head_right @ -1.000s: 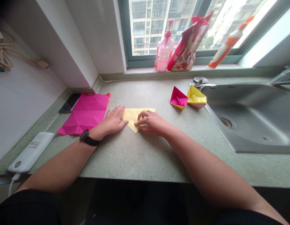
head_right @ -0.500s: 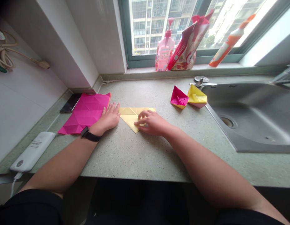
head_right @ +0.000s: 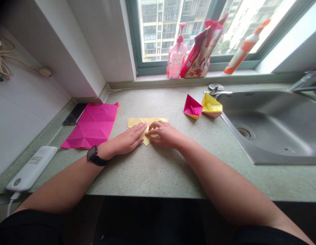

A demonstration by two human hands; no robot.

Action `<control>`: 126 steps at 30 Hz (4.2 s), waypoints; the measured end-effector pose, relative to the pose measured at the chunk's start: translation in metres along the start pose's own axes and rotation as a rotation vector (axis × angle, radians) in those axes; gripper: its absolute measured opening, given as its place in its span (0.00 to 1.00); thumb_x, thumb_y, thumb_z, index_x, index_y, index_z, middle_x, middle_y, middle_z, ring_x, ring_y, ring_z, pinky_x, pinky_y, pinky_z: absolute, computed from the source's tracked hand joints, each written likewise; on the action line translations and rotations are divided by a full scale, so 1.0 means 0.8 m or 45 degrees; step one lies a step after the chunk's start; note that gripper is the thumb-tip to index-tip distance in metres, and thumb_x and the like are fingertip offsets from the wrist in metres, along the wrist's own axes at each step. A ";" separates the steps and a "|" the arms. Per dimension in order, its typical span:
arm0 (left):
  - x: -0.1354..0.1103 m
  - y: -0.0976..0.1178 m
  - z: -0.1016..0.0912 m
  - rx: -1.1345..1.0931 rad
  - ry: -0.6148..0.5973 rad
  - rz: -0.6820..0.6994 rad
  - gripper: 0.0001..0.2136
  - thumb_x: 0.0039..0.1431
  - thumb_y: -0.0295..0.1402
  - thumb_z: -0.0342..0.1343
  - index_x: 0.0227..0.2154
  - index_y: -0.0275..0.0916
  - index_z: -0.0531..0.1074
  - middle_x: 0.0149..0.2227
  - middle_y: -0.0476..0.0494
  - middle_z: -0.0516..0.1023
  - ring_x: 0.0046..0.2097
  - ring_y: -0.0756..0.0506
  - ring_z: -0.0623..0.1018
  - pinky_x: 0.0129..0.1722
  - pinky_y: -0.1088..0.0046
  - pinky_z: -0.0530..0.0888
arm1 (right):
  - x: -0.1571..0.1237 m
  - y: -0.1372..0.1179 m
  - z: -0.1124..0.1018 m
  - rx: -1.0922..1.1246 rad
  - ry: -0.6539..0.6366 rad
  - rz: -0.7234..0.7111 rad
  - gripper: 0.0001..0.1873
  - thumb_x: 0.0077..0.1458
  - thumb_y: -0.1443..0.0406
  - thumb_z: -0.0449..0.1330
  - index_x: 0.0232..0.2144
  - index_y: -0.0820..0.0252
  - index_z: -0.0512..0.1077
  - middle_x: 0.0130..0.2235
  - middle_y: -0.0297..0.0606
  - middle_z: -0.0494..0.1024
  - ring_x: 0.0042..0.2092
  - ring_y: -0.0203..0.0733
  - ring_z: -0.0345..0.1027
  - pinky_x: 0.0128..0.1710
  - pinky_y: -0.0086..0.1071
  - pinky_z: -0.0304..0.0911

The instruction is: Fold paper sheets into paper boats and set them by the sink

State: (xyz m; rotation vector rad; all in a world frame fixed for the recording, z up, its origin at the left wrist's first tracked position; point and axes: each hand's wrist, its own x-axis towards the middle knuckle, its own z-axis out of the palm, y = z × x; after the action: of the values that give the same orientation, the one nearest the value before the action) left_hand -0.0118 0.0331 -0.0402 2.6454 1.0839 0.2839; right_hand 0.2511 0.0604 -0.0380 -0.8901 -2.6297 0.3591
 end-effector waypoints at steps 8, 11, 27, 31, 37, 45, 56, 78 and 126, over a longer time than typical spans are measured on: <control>-0.010 0.014 -0.008 0.134 -0.373 -0.083 0.43 0.77 0.58 0.40 0.81 0.34 0.36 0.82 0.32 0.33 0.82 0.35 0.36 0.80 0.50 0.40 | 0.000 0.001 0.000 0.024 0.034 -0.012 0.11 0.66 0.62 0.68 0.49 0.47 0.86 0.51 0.42 0.84 0.53 0.50 0.77 0.57 0.47 0.71; -0.015 0.021 -0.018 0.121 -0.466 -0.067 0.48 0.74 0.62 0.46 0.81 0.34 0.35 0.82 0.31 0.31 0.82 0.33 0.35 0.80 0.49 0.41 | -0.001 0.002 -0.001 0.054 0.040 0.001 0.10 0.66 0.63 0.67 0.48 0.48 0.86 0.51 0.42 0.84 0.52 0.49 0.78 0.56 0.45 0.72; -0.029 0.041 -0.065 0.058 -0.555 0.087 0.29 0.73 0.49 0.61 0.73 0.51 0.67 0.81 0.33 0.49 0.80 0.26 0.54 0.74 0.37 0.57 | -0.003 0.001 0.000 0.015 0.032 0.003 0.14 0.65 0.61 0.69 0.52 0.44 0.85 0.52 0.42 0.83 0.53 0.50 0.76 0.55 0.47 0.72; -0.030 0.040 -0.064 0.041 -0.535 0.083 0.32 0.73 0.47 0.61 0.75 0.50 0.63 0.80 0.35 0.54 0.80 0.29 0.56 0.75 0.39 0.56 | -0.003 0.000 0.002 -0.021 0.019 0.015 0.12 0.65 0.61 0.70 0.50 0.42 0.86 0.51 0.41 0.82 0.53 0.50 0.75 0.56 0.46 0.71; -0.031 0.039 -0.059 0.078 -0.483 -0.076 0.35 0.76 0.50 0.56 0.77 0.38 0.57 0.79 0.30 0.56 0.79 0.33 0.60 0.76 0.49 0.59 | -0.002 0.001 0.003 -0.019 0.036 0.028 0.12 0.65 0.61 0.69 0.49 0.42 0.87 0.51 0.40 0.82 0.53 0.49 0.76 0.56 0.46 0.71; -0.028 0.032 -0.069 0.316 -0.391 -0.341 0.31 0.76 0.50 0.55 0.72 0.36 0.64 0.75 0.28 0.65 0.74 0.31 0.68 0.70 0.51 0.66 | -0.002 0.001 0.002 -0.020 0.013 0.019 0.12 0.66 0.62 0.68 0.50 0.43 0.87 0.52 0.41 0.82 0.53 0.50 0.75 0.57 0.47 0.71; -0.025 0.029 -0.049 0.563 -0.111 -0.549 0.25 0.74 0.49 0.56 0.56 0.29 0.76 0.58 0.21 0.80 0.62 0.25 0.76 0.62 0.46 0.70 | -0.002 0.000 0.002 0.010 0.003 0.046 0.12 0.65 0.60 0.69 0.49 0.42 0.86 0.53 0.41 0.82 0.54 0.50 0.74 0.57 0.48 0.70; -0.009 0.052 -0.034 0.152 -0.108 0.134 0.09 0.76 0.35 0.56 0.46 0.40 0.81 0.56 0.40 0.82 0.55 0.38 0.80 0.56 0.59 0.76 | -0.004 0.029 0.013 -0.247 0.281 0.399 0.22 0.69 0.62 0.61 0.63 0.50 0.77 0.60 0.46 0.81 0.61 0.58 0.72 0.63 0.54 0.68; 0.003 0.024 -0.008 0.230 0.019 -0.185 0.23 0.72 0.30 0.53 0.67 0.48 0.75 0.76 0.39 0.63 0.75 0.30 0.61 0.76 0.39 0.57 | -0.006 0.015 -0.016 -0.179 0.207 -0.035 0.08 0.65 0.64 0.66 0.36 0.46 0.85 0.50 0.35 0.86 0.57 0.51 0.76 0.72 0.60 0.52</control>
State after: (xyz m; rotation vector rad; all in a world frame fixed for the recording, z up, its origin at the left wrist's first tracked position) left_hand 0.0010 0.0226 -0.0277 2.7041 1.3579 0.1845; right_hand 0.2662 0.0680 -0.0319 -0.8856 -2.5378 0.0905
